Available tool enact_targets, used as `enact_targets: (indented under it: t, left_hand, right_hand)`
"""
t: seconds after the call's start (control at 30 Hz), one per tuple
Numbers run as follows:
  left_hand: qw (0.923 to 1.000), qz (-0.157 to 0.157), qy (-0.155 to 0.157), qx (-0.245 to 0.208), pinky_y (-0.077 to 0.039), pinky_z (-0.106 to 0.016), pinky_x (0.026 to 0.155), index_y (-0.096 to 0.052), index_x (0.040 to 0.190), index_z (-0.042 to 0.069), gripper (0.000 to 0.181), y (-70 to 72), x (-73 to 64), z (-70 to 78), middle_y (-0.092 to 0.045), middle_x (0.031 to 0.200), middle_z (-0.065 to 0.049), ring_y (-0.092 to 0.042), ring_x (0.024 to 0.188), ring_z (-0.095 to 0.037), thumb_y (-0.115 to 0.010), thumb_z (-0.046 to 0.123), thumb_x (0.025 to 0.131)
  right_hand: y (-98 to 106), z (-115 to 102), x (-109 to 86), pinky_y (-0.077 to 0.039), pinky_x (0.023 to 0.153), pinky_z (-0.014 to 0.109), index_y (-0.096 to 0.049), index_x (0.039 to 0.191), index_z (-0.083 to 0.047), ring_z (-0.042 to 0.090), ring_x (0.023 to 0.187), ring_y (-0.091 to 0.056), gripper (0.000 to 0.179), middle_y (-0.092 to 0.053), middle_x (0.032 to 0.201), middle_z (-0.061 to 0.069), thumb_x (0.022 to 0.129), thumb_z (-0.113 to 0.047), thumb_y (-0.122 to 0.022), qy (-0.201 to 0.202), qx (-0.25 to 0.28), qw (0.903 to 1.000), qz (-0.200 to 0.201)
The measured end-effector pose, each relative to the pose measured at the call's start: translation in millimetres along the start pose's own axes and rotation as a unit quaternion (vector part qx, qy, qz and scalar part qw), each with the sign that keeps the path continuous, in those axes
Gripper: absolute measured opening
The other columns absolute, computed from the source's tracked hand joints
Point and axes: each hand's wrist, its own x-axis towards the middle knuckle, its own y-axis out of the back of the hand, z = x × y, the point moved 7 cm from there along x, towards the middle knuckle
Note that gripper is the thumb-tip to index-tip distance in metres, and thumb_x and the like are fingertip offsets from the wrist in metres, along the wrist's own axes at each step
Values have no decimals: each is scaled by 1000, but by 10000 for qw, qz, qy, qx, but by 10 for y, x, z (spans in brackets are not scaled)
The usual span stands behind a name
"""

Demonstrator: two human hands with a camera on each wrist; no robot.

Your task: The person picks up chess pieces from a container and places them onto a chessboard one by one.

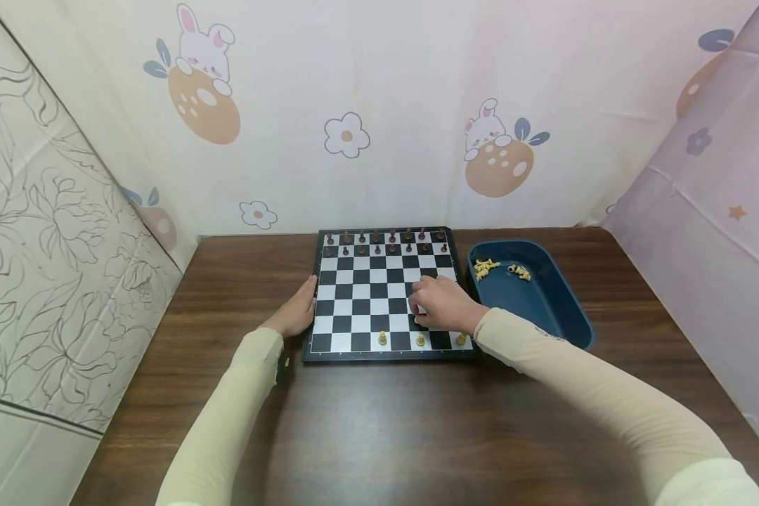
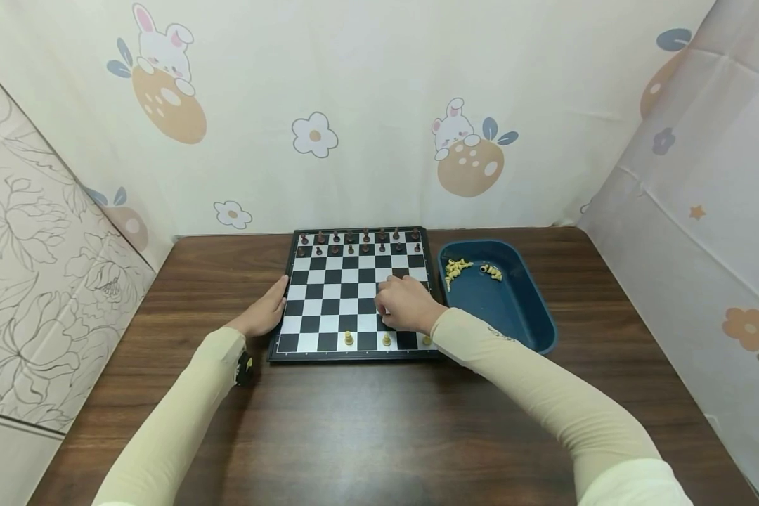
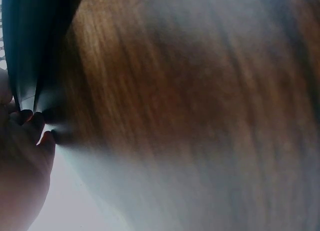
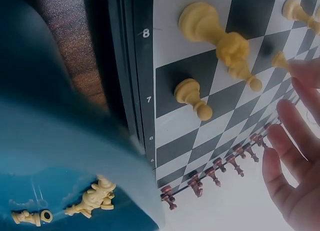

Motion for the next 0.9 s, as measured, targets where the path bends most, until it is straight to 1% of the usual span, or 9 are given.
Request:
enact_targets:
  t: [0.27,0.37,0.5,0.6,0.73,0.9]
  left_hand:
    - [10000,-12,28,-56,-10,-43,116,-2,150,-7,54,6,5,3,-3,157,-22,-4,144,-32,-23,12,103]
    - [10000,-23,49,-60,-9,-43,116,-2,150,-7,54,6,2,-1,-2,157,-22,-4,144,-32,-23,12,103]
    - [10000,-67,73,-4,-9,-43,116,-1,150,-6,55,0,-5,2,-1,157,-22,-3,144,-32,-23,13,103]
    - [9999,-78,100,-8,-9,-43,116,-1,150,-6,54,3,-9,6,-1,157,-21,-3,144,-31,-23,13,103]
    - [9999,-76,102,-64,-9,-44,116,-1,150,-6,54,10,-13,14,-1,157,-21,-2,144,-31,-22,12,104]
    - [9998,-100,128,-69,-9,-43,116,0,150,-5,55,4,-9,13,-1,158,-20,-2,145,-30,-22,13,103]
  right_hand:
    - [-50,30,-3,-46,65,33,-73,78,-20,15,77,-51,8,-61,79,-5,78,-26,-78,-183,-89,9995,-252]
    - [-32,34,-19,-46,64,34,-72,77,-19,15,76,-51,8,-60,79,-5,78,-24,-78,-157,-74,9995,-248]
    - [45,70,-65,-46,62,33,-72,78,-16,16,74,-51,6,-61,79,-3,76,-19,-78,-152,-15,9997,-166]
    - [114,144,-101,-47,63,34,-73,82,-15,17,76,-53,9,-61,81,-1,74,-17,-78,-236,-86,9996,-100]
    - [198,286,-147,-47,68,36,-74,87,-15,19,81,-55,12,-64,86,0,75,-19,-78,-463,-192,9987,-81]
    - [312,476,-208,-46,68,35,-75,90,-14,20,81,-53,15,-66,91,3,76,-19,-78,-786,-236,9966,-56]
